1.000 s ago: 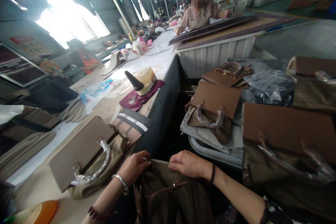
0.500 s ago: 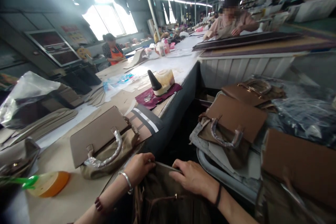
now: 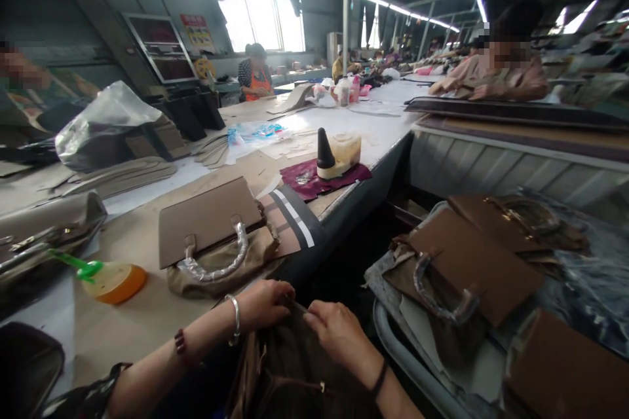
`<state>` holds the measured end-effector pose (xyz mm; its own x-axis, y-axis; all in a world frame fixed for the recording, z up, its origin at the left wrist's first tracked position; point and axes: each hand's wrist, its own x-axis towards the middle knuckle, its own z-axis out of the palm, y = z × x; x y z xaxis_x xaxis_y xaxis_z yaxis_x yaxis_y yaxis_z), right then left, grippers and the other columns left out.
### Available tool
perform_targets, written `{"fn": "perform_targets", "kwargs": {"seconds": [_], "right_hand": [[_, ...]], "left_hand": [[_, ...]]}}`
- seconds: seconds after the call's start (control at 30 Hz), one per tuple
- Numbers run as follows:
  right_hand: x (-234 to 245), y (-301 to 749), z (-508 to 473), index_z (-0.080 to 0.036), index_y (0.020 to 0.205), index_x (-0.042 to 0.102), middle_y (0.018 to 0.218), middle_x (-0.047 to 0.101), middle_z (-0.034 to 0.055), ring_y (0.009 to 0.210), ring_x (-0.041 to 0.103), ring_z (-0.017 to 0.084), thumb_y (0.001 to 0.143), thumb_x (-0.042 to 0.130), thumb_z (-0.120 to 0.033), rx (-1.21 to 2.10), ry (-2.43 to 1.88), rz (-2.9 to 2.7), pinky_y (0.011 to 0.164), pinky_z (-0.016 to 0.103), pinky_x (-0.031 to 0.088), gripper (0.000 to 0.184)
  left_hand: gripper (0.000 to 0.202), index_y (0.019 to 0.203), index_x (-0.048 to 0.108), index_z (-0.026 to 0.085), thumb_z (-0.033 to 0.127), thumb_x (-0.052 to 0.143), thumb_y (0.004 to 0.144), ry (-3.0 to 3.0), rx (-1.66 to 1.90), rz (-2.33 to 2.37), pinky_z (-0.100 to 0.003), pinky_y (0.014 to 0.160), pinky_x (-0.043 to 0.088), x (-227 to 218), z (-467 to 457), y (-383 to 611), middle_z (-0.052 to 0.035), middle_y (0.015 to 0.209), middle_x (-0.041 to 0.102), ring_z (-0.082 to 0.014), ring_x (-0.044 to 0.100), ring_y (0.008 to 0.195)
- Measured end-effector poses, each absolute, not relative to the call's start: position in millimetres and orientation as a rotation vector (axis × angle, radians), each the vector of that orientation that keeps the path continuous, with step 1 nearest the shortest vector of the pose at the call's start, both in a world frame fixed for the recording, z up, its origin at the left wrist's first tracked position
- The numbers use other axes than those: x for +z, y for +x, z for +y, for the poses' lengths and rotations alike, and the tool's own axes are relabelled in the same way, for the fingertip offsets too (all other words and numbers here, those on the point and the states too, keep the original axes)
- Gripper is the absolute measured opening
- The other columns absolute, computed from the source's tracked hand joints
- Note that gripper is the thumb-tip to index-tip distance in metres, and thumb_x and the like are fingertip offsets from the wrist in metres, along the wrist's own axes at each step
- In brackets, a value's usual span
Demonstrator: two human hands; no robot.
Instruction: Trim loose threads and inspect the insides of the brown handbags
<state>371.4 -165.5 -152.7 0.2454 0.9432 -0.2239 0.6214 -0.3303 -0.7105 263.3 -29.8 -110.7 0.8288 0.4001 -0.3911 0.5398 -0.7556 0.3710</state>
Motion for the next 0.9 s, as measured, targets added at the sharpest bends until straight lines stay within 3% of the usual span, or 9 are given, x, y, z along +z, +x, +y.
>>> {"fn": "perform_targets", "kwargs": {"seconds": [0.2,0.53,0.8,0.9], "right_hand": [[-157.0,374.6,-162.1,-0.017,0.07,0.051,0.066,0.054,-0.0011,0.064,0.05,0.012,0.085,0.036,-0.032,1.002,-1.87,-1.396,0.058,0.021,0.034,0.026],[-167.8,378.8,-157.6,-0.016,0.068,0.049,0.064,0.043,-0.0025,0.061,0.04,0.011,0.083,0.04,-0.037,1.202,-1.691,-1.268,0.055,0.021,0.032,0.027],[-162.1,378.8,-151.0,-0.016,0.087,0.055,0.082,0.057,0.0028,0.079,0.051,0.016,0.083,0.04,-0.037,1.192,-1.68,-1.331,0.068,0.024,0.038,0.026],[-163.9,376.3,-144.8,-0.014,0.08,0.058,0.076,0.058,0.0032,0.074,0.052,0.016,0.08,0.046,-0.035,1.142,-1.716,-1.332,0.063,0.024,0.038,0.024]], "left_hand": [[0.03,0.085,0.061,0.02,0.01,0.044,0.062,2.552,-0.326,0.756,-0.028,0.065,0.043,-117.4,-34.2,262.0,-0.007,0.081,0.066,-0.023,0.06,0.08],[0.022,0.079,0.062,0.024,0.016,0.046,0.066,2.537,-0.331,0.778,-0.025,0.061,0.045,-123.9,-30.0,261.3,-0.0031,0.079,0.067,-0.0204,0.062,0.076],[0.022,0.077,0.063,0.022,0.015,0.047,0.063,2.525,-0.345,0.791,-0.028,0.064,0.047,-127.2,-30.3,268.2,-0.0056,0.081,0.068,-0.0233,0.062,0.078],[0.021,0.077,0.063,0.022,0.017,0.047,0.064,2.523,-0.333,0.805,-0.03,0.064,0.048,-129.1,-31.5,267.5,-0.0058,0.081,0.068,-0.024,0.062,0.079]]}}
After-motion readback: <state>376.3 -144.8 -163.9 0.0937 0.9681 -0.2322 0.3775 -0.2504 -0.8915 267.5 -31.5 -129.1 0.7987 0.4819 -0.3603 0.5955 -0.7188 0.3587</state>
